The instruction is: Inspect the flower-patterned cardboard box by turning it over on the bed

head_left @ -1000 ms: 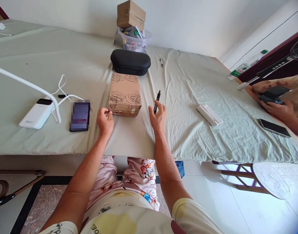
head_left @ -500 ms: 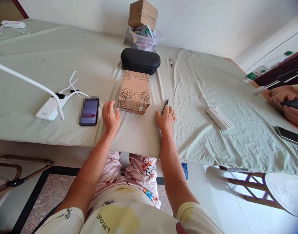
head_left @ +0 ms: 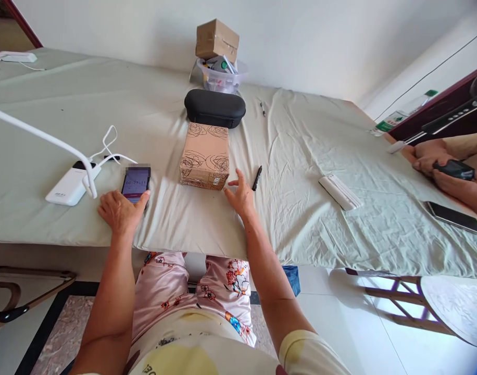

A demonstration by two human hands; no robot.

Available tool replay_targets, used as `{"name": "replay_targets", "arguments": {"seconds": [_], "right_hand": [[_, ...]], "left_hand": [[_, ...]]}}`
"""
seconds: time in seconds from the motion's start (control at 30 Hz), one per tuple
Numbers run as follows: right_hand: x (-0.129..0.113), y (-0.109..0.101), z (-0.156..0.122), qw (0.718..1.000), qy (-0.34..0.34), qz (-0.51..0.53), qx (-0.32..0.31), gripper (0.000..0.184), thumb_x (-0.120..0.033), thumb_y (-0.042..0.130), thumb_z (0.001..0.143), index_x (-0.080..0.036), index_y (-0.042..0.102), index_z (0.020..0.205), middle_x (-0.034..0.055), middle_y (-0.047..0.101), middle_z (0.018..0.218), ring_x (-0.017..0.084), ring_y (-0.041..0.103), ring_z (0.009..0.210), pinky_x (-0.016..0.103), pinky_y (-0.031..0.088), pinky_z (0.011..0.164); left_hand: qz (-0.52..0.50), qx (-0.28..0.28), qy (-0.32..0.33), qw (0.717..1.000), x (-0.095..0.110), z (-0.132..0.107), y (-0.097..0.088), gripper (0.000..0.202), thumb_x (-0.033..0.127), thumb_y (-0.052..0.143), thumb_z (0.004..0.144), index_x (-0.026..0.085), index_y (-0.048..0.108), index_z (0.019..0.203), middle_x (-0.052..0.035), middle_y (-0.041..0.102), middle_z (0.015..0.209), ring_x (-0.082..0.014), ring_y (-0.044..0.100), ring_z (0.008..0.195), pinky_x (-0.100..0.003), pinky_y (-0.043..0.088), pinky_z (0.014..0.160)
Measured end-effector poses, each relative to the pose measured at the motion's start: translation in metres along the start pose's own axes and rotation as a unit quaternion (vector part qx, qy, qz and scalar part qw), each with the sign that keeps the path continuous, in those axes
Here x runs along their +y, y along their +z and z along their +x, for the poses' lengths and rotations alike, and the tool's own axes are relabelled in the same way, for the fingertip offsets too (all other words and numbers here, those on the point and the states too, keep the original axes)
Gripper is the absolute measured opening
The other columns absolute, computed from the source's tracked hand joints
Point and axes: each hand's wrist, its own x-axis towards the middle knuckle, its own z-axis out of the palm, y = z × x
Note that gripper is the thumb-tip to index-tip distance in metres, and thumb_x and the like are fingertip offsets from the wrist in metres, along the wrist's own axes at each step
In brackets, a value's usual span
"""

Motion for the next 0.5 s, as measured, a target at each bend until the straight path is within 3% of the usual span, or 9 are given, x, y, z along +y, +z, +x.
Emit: {"name": "replay_targets", "arguments": {"seconds": [0.1,0.2,0.33,0.4,0.5], "right_hand": [[-0.01,0.004,-0.003,0.999,0.008,-0.013,-0.036,0.081,-0.026,0.07,0.086,-0.019,0.041,0.161,0.0071,0.079,0.11,0.03,0.071,0.113,0.053,0.052,0.108],[-0.015,0.007,-0.004,0.998,0.0,-0.001,-0.062,0.08,-0.023,0.069,0.088,-0.019,0.038,0.162,0.0071,0.08,0.117,0.029,0.072,0.112,0.049,0.052,0.106],[-0.017,0.006,-0.004,0.998,-0.015,0.032,-0.054,0.074,-0.022,0.064,0.089,-0.019,0.041,0.159,0.0055,0.079,0.119,0.023,0.072,0.1,0.04,0.054,0.097],[-0.019,0.001,-0.004,0.998,-0.001,0.043,-0.045,0.059,-0.023,0.061,0.09,-0.02,0.053,0.148,0.0039,0.08,0.109,0.022,0.072,0.095,0.036,0.054,0.09],[-0.023,-0.01,-0.004,0.996,0.034,0.053,-0.063,0.025,-0.029,0.062,0.09,-0.02,0.069,0.112,0.0006,0.075,0.084,0.019,0.067,0.08,0.032,0.049,0.078]], "left_hand": [[0.037,-0.009,-0.002,0.999,0.005,-0.004,0.003,0.078,0.067,0.075,0.073,0.009,0.058,0.123,-0.0361,0.056,0.144,-0.0551,0.041,0.147,-0.079,0.025,0.122],[0.085,-0.052,-0.033,0.995,0.011,-0.004,0.002,0.083,0.059,0.074,0.076,0.003,0.054,0.134,-0.0353,0.052,0.15,-0.0503,0.038,0.152,-0.072,0.023,0.128],[0.079,-0.061,-0.055,0.993,0.012,-0.001,-0.004,0.086,0.051,0.077,0.073,0.001,0.052,0.139,-0.0331,0.052,0.152,-0.0464,0.04,0.152,-0.065,0.024,0.13],[0.057,-0.049,-0.059,0.995,0.011,-0.003,-0.006,0.084,0.045,0.079,0.07,0.002,0.053,0.136,-0.0317,0.054,0.149,-0.0454,0.044,0.149,-0.061,0.028,0.13],[0.013,-0.037,-0.061,0.997,0.015,-0.018,-0.011,0.079,0.042,0.08,0.067,0.005,0.055,0.133,-0.0275,0.059,0.144,-0.0441,0.051,0.144,-0.058,0.036,0.127]]}}
